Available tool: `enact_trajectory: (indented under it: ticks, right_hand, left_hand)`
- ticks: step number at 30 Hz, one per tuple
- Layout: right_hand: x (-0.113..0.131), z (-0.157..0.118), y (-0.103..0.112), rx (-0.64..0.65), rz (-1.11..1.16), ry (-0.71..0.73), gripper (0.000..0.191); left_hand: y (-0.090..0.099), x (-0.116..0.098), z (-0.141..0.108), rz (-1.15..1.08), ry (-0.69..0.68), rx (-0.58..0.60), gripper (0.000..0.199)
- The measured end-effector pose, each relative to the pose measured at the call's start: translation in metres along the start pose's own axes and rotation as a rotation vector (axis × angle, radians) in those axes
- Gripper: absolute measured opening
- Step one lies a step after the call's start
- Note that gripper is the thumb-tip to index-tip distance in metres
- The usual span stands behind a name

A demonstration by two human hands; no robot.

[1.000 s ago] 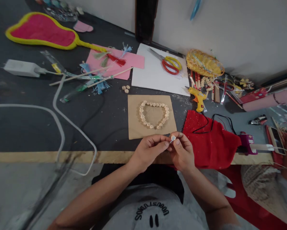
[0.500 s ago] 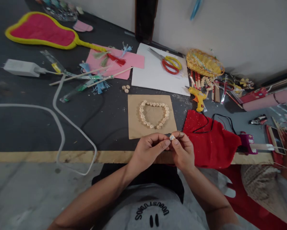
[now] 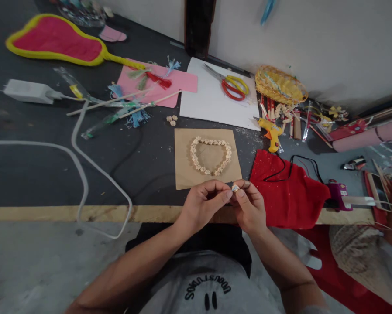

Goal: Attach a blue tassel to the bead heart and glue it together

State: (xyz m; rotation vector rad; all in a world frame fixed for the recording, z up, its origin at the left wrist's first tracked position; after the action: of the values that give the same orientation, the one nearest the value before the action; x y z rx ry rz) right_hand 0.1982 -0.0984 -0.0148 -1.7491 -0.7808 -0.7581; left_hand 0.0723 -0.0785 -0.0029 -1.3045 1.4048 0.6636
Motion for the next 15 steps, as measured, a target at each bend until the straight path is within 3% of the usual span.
enact_trajectory:
  ticks: [7,15]
  right_hand:
    - [-0.0019,0.0007,-0.0012,-0.051,0.027,-0.036,0.03]
    - [-0.0012,-0.0011,-0.0001,-0.023,-0.031,-0.014,0.03]
  left_hand:
    - [0.0018,0.0058,0.0008,0.093,0.015,-0.034,0.024]
    - [0.0061,-0.0038,-0.0019,0.195,-0.057,-0.105,0.017]
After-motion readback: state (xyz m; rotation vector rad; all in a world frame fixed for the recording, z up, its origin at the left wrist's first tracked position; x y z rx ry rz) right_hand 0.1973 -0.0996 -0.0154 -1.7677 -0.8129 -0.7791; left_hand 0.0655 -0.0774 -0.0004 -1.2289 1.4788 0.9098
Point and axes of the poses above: each hand's wrist, its own z-axis towards the middle knuckle, its own y-axis out of the back of the hand, x = y × z, the point moved 9 cm from there along z, towards the middle knuckle, and after that the axes turned 13 degrees about z, right-handed, at the moved point
